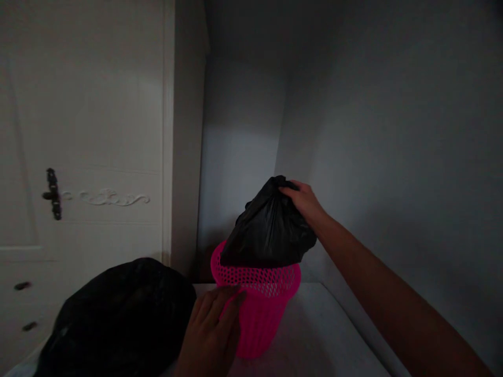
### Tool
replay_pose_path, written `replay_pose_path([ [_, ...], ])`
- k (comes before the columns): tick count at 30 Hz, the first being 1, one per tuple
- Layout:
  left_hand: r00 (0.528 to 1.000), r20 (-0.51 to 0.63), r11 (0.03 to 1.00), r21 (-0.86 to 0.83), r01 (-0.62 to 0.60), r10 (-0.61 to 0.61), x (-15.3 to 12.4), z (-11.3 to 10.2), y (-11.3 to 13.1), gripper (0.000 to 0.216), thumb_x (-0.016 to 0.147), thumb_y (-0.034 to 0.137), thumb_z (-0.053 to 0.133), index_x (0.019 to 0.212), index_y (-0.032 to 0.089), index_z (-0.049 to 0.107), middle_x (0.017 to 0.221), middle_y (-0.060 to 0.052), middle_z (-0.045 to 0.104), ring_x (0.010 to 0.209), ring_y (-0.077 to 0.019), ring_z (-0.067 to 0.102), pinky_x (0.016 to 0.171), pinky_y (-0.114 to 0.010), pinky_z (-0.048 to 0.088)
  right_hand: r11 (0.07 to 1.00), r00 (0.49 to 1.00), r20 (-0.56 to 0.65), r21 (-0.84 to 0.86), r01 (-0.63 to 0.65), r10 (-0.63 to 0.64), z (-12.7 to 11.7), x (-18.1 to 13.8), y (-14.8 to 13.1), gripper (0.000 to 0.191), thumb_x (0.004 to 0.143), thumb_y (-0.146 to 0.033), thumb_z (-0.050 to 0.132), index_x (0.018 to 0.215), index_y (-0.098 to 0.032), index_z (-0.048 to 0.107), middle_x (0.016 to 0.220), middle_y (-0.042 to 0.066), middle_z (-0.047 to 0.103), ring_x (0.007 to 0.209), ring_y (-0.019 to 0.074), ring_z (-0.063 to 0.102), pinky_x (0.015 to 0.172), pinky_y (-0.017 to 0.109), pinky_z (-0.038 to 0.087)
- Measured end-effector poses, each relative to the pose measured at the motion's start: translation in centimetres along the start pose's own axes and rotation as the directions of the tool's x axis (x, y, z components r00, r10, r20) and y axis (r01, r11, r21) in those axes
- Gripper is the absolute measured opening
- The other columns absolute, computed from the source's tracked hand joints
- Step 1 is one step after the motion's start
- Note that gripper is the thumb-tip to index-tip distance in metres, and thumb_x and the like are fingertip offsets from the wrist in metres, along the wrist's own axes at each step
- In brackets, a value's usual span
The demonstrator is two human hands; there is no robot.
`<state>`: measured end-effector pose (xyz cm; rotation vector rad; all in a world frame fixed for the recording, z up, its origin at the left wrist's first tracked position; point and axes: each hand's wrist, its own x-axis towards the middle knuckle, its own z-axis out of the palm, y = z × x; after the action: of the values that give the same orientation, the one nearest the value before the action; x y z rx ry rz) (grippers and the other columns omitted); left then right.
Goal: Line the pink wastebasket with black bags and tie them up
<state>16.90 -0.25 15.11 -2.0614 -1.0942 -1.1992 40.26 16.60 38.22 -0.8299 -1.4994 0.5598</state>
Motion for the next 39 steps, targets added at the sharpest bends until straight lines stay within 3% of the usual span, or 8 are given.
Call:
replay_pose_path([
  [6,0.975,-0.076,0.95,-0.253,0.185,-0.211,3.3,-0.6,0.3,0.042,0.09,0.003,0.047,0.116,0.028,0.07,0.11,-0.003,0.08,0.102,-0.0214,0.073,0.087,-0.035,0.057,0.953,0.916,0.36,-0.168,0.252,-0.179,2.8,-4.3,2.0,0.017,0.087,-0.033,0.065,0.101,-0.025,0.066,0.097,0.0,0.072,0.095,0.0226,0.065,0.092,0.038,0.047],
  [11,0.861,0.03,0.79,-0.381,0.48,-0.508,10.1,0.4,-1.7,0.041,0.1,0.037,0.057,0.138,0.02,0.063,0.135,-0.015,0.072,0.128,-0.0311,0.066,0.108,-0.05,0.052,0.941,0.803,0.552,-0.09,0.326,-0.225,3.4,-6.6,3.0,0.026,0.088,-0.021,0.063,0.114,-0.025,0.063,0.099,-0.001,0.069,0.093,0.0201,0.064,0.087,0.033,0.045],
  [15,0.844,0.334,0.762,-0.374,0.528,-0.42,13.1,1.6,-4.7,0.029,0.093,0.018,0.055,0.115,0.023,0.075,0.107,-0.007,0.081,0.1,-0.026,0.076,0.09,-0.039,0.056,0.934,0.776,0.602,-0.133,0.331,-0.189,3.2,-6.8,3.8,0.043,0.08,-0.021,0.081,0.119,-0.025,0.065,0.098,-0.002,0.066,0.091,0.0195,0.061,0.085,0.031,0.045],
  [20,0.855,0.285,0.805,-0.305,0.509,-0.433,12.8,1.5,-6.7,0.033,0.083,0.008,0.051,0.104,0.02,0.074,0.105,-0.011,0.075,0.104,-0.0302,0.071,0.099,-0.046,0.051,0.963,0.707,0.705,-0.142,0.229,-0.064,1.8,-6.9,5.8,0.051,0.08,-0.041,0.088,0.126,-0.026,0.07,0.112,0.003,0.073,0.104,0.0237,0.066,0.096,0.037,0.05],
  [24,0.84,0.296,0.793,-0.297,0.533,-0.454,12.3,1.3,-7.7,0.034,0.08,0.008,0.049,0.098,0.02,0.075,0.103,-0.012,0.072,0.108,-0.032,0.068,0.109,-0.051,0.046,0.986,0.753,0.657,-0.148,0.076,0.041,0.6,-6.7,7.5,0.037,0.096,-0.057,0.067,0.106,-0.024,0.077,0.106,0.005,0.077,0.102,0.0238,0.069,0.095,0.039,0.052],
  [31,0.773,0.505,0.647,-0.45,0.616,-0.384,12.7,2.6,-7.3,0.042,0.093,0.046,0.057,0.122,0.018,0.07,0.098,-0.008,0.08,0.088,-0.025,0.074,0.075,-0.034,0.056,0.962,0.783,0.618,-0.165,0.219,-0.073,1.4,-6.9,7.4,0.014,0.082,-0.031,0.08,0.092,-0.022,0.076,0.093,0.002,0.074,0.092,0.0211,0.066,0.087,0.033,0.05],
  [36,0.778,0.553,0.658,-0.472,0.586,-0.297,12.8,3.1,-6.8,0.037,0.086,0.054,0.067,0.089,0.019,0.079,0.072,-0.003,0.072,0.07,-0.0216,0.065,0.065,-0.032,0.048,0.987,0.787,0.613,-0.07,0.143,-0.07,1.0,-6.9,7.4,0.01,0.085,-0.027,0.075,0.093,-0.022,0.077,0.089,0.001,0.076,0.088,0.0208,0.069,0.083,0.032,0.05],
  [39,0.797,0.545,0.653,-0.507,0.562,-0.262,12.7,3.4,-6.4,0.033,0.086,0.051,0.067,0.092,0.02,0.076,0.086,-0.005,0.077,0.081,-0.022,0.068,0.072,-0.032,0.051,0.993,0.783,0.614,0.005,0.116,-0.095,0.6,-6.6,7.8,0.016,0.088,-0.033,0.075,0.096,-0.02,0.078,0.093,0.003,0.079,0.091,0.0221,0.071,0.087,0.033,0.052],
])
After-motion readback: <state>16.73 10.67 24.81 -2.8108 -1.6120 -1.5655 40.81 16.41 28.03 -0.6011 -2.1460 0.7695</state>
